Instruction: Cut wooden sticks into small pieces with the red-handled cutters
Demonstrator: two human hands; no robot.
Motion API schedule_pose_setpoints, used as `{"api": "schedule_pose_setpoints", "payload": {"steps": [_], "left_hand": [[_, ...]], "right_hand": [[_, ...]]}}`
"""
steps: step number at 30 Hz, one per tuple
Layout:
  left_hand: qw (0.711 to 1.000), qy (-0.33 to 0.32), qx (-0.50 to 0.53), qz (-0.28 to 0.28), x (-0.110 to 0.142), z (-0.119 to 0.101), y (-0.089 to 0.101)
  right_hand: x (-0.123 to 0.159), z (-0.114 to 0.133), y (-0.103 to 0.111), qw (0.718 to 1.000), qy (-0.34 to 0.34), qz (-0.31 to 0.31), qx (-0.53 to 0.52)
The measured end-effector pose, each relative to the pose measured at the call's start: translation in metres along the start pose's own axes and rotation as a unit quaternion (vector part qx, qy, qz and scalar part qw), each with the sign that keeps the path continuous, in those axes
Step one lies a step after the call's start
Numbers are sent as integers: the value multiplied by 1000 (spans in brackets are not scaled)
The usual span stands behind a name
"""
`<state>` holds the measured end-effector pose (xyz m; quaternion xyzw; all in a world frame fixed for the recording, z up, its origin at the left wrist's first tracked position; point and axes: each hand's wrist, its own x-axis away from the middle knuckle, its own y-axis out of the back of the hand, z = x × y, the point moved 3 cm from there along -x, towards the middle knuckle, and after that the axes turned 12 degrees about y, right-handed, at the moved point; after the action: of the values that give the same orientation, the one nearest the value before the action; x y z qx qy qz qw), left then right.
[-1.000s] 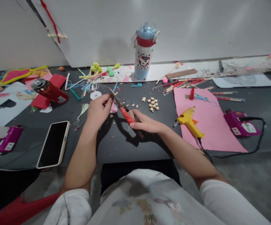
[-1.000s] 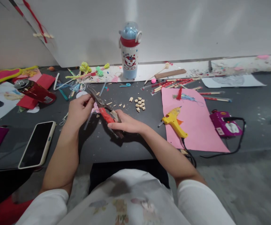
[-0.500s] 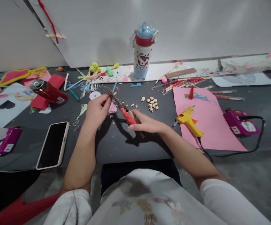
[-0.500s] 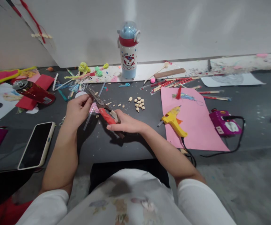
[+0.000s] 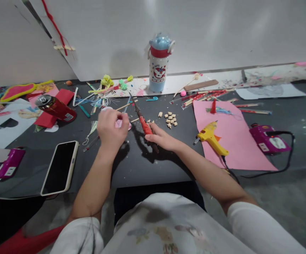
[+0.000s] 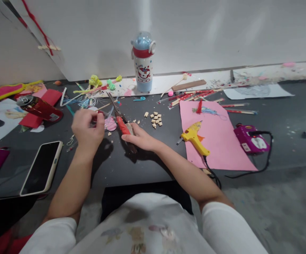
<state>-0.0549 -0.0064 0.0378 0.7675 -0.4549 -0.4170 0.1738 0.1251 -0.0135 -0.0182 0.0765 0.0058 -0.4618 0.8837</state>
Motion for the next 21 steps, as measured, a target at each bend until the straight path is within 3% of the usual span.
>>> {"api": "schedule_pose_setpoints", "payload": {"steps": [3, 5, 7, 9, 12, 21], "left_hand": [[969, 93, 125, 192, 7, -1, -18], [916, 129, 223, 307, 12, -4, -30], [867, 154, 290, 374, 15, -7, -38], [839, 176, 323, 400, 16, -7, -42], [828, 184, 341, 406, 16, -5, -42], [850, 127, 300, 414, 15, -9, -35]], "right_hand": [[-2, -1, -1, 1000, 10, -12, -10], [-2, -2, -2, 1000, 16, -10, -8], [-2, -3, -4, 1000, 24, -10, 0], [-2, -4, -4, 999, 31, -13, 15], [-2, -1, -5, 999, 23, -9, 43], [3, 3, -9, 997, 7, -31, 73]]}}
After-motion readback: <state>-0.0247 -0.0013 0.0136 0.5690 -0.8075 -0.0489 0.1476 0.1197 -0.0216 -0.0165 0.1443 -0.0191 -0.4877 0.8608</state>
